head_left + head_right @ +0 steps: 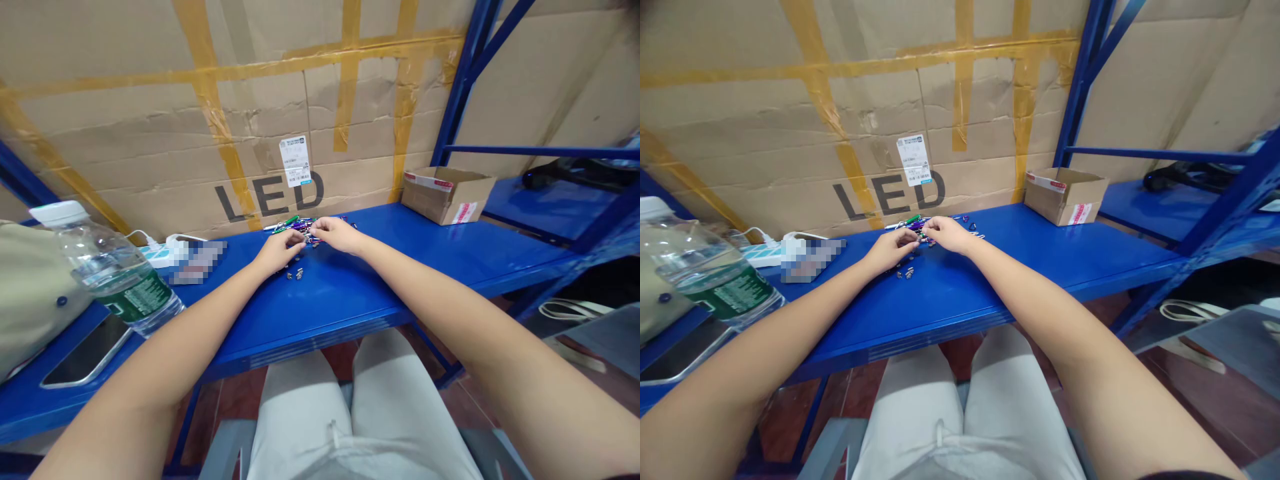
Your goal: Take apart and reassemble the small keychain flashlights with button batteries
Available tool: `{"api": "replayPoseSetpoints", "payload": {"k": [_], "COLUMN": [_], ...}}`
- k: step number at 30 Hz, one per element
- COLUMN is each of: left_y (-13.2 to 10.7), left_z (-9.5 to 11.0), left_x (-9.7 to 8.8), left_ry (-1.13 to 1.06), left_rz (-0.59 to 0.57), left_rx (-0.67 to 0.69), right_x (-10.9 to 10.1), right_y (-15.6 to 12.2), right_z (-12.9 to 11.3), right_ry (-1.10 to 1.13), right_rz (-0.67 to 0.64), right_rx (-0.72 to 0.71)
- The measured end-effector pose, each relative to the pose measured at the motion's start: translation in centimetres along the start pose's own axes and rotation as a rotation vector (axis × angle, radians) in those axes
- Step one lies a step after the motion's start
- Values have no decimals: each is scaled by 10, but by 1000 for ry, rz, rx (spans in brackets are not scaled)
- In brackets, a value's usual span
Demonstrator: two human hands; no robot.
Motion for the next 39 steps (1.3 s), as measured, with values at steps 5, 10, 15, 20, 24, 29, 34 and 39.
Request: {"api": "replayPoseSetpoints", "payload": {"k": [5, 10, 15, 20, 24, 29, 34, 39], "left_y": [0, 0, -1, 0, 0, 0, 0, -1], "left_z": [1, -1, -1, -1, -2, -3, -1, 1], "left_x": [1, 1, 1, 1, 2, 2, 2, 1], "left_ry": [-6, -13, -22, -13, -9, -17, -47, -51], "left_rz": [-8, -8, -8, -3, -16, -22, -29, -23], "left_rx": [14, 20, 10, 15, 37, 31, 0, -34], "right_x": [7, 9, 11, 14, 15, 15, 12, 10], "right_y": [-1, -4, -4, -3, -4, -5, -6, -7], "right_z": [0, -5, -7, -7, -6, -3, -1, -4], "right_ry": [-27, -88, -107, -93, -18, -2, -8, -147], "right_rz": [-31, -15, 30, 56, 62, 2, -10, 5], "right_rx": [-48, -74, -78, -41, 20, 19, 21, -88]}}
Point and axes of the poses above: each hand's wrist, its own y-axis towards the middle knuckle, its own x-axis out of the palm, z = x × y, the point moved 1 cm from there along y, towards the middle knuckle, and after that the axes turned 5 degrees about z, right-handed, at the moved point
